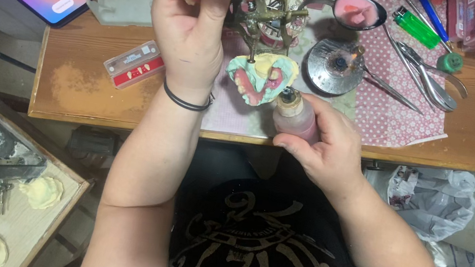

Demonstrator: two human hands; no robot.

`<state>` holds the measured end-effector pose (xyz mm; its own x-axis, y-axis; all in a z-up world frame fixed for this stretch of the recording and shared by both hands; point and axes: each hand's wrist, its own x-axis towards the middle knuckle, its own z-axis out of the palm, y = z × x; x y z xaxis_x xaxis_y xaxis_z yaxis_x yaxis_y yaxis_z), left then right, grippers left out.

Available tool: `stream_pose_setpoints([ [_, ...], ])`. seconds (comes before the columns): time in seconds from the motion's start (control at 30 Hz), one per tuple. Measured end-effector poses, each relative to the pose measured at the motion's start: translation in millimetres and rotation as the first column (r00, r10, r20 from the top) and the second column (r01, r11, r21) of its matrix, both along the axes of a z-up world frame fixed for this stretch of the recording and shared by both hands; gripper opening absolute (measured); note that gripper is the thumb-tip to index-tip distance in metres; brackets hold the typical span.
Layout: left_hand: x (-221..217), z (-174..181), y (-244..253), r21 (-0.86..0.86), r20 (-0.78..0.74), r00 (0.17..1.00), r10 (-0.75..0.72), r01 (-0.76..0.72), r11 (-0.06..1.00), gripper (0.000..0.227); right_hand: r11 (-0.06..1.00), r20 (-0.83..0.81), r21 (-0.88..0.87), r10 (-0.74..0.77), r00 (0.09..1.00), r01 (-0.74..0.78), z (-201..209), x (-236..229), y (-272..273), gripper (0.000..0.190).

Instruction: The person assembles a dental model by placing small tooth-like pieces into a mounted lower jaw mold. They use pliers and a metal probe to adjust and position the pieces, repeatedly picking up and placing components while working at a cluttered workbench.

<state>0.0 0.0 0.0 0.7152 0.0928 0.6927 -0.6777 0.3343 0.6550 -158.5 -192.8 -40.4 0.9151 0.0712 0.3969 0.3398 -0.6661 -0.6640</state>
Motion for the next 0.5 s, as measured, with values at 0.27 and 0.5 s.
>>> stream_pose_setpoints([
  [0.27,-2.0,11.5,-1.1,-0.014,0.001,1.0,0.001,-0.001,1.0,0.025,1.0,-0.023,-0.008,0.003,1.0,-0.003,2.4,0.2,2.0,0.065],
  [0.5,-1.6,6.0,1.8,0.06,-0.034,0.996,0.083,-0.081,0.995,0.027,0.999,-0.008,-0.032,-0.018,1.0,0.018,2.4,0.2,3.0,0.062],
])
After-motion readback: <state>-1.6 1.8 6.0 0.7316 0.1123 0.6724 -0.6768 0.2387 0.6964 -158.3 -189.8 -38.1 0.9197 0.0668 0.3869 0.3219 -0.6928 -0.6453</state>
